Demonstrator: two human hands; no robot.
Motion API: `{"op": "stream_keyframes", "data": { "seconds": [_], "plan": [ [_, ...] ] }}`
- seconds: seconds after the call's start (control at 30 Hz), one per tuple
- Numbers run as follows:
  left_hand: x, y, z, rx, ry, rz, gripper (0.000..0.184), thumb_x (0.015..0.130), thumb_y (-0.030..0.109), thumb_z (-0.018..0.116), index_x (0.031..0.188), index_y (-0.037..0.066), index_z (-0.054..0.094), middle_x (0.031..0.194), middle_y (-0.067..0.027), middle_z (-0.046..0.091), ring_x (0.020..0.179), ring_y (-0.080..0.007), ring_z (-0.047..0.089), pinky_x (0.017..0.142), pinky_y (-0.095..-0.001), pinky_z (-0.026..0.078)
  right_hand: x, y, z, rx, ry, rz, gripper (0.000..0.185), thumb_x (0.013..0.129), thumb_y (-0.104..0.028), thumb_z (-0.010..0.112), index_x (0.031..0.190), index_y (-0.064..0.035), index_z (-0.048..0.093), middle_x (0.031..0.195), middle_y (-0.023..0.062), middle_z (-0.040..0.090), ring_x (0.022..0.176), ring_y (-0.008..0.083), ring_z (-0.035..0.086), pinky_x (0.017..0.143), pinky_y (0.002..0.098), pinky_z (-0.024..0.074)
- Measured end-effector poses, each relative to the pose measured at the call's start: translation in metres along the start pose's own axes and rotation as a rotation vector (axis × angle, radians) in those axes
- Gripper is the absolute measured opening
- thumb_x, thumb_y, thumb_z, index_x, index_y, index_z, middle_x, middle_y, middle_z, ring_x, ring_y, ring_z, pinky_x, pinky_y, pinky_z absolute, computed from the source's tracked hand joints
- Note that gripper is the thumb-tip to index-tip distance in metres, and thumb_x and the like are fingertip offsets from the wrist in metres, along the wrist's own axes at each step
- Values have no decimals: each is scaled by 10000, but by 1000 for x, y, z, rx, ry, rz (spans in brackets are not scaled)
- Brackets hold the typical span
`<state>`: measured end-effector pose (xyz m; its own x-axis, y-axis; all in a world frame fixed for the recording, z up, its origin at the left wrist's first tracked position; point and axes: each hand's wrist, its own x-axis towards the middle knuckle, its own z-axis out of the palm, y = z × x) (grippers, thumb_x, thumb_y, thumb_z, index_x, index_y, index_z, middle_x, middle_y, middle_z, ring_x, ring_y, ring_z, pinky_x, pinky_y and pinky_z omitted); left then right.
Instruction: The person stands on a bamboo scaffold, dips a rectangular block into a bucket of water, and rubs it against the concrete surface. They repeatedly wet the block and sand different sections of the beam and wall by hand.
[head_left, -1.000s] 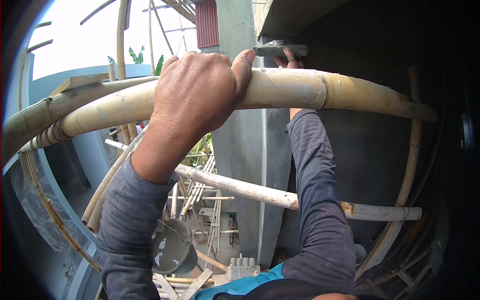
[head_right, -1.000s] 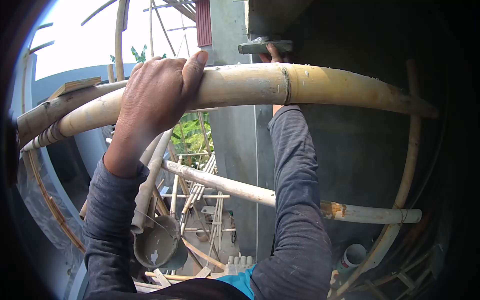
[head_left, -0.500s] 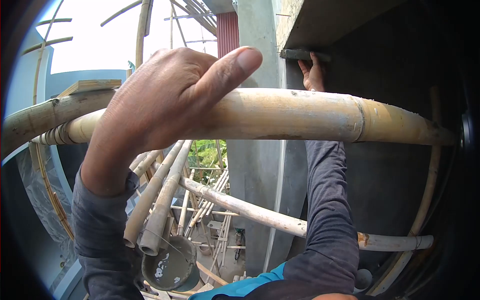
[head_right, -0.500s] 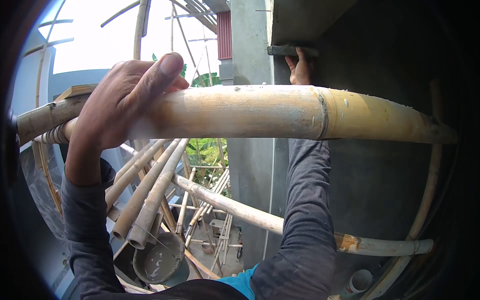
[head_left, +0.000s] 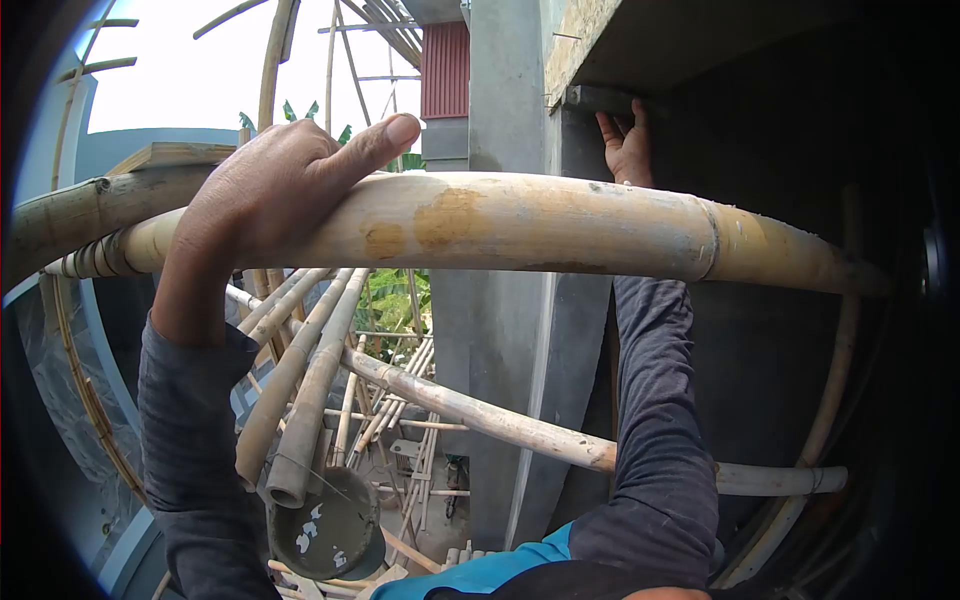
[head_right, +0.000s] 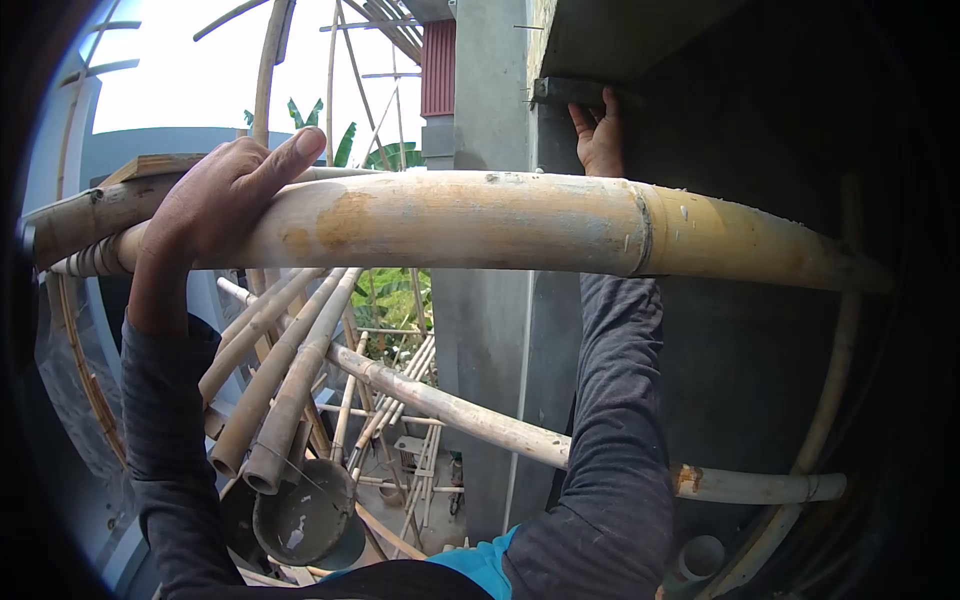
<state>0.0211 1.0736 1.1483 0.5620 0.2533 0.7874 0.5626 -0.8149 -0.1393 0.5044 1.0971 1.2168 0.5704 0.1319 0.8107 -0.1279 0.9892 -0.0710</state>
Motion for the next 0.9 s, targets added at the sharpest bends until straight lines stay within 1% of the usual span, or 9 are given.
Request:
{"op": "stream_keyframes", "data": {
  "seconds": [0.23,0.37,0.47,0.53,0.6,0.63,0.7,0.83,0.9],
  "plan": [
    [-4,-6,6,114,113,210,896,946,722,211,742,14,721,538,-119,614,518,-196,657,704,-346,567,-36,-60,48,112,106,41,475,828,-274,764,1176,-60,523,1162,131,500,1066,276,506,866,473,595],
    [-3,-8,8,95,143,287,870,954,706,231,753,16,721,548,-119,624,513,-194,661,716,-339,572,-59,-89,57,72,16,-83,447,827,-260,758,1153,-58,529,1124,139,534,1015,284,554,885,488,590],
    [-4,-12,10,119,169,285,865,952,706,242,756,14,722,552,-119,626,517,-192,666,717,-336,573,-78,-104,64,40,-133,-224,462,818,-312,764,1154,-101,528,1159,84,502,1105,223,498,882,437,590],
    [-4,-7,7,128,193,271,862,951,706,247,758,13,722,552,-119,626,520,-191,668,715,-335,573,-82,-97,60,24,-126,-224,471,813,-316,764,1163,-106,529,1158,85,512,1090,230,522,864,426,594],
    [-2,2,1,29,-33,-81,866,949,709,249,770,9,726,549,-118,623,527,-193,673,709,-331,574,-77,-76,52,14,-122,-220,480,808,-320,764,1171,-111,529,1156,86,521,1075,237,546,847,414,597],
    [-2,-3,4,31,-38,-87,866,949,709,249,770,9,726,549,-118,623,527,-193,673,709,-331,574,-75,-58,45,-2,-91,-185,463,803,-289,762,1157,-99,532,1150,96,528,1086,252,552,860,437,596],
    [1,-16,10,73,81,189,871,945,714,254,783,1,728,547,-119,622,528,-195,674,703,-314,574,-60,-26,26,-8,-64,-154,446,798,-259,761,1143,-88,535,1143,106,534,1097,267,558,874,461,594],
    [-3,-1,0,3,-69,-57,876,952,706,248,782,-8,727,537,-114,618,512,-194,670,674,-301,574,-16,33,-15,-1,-10,-5,526,814,-286,745,1247,-102,510,1169,95,552,1047,270,599,817,409,603],
    [-4,-8,8,21,134,234,887,943,720,257,739,-10,719,511,-109,601,477,-188,651,627,-298,569,0,45,-20,-8,-42,30,525,822,-274,740,1255,-93,504,1202,110,540,1042,287,610,830,423,602]
  ]
}}
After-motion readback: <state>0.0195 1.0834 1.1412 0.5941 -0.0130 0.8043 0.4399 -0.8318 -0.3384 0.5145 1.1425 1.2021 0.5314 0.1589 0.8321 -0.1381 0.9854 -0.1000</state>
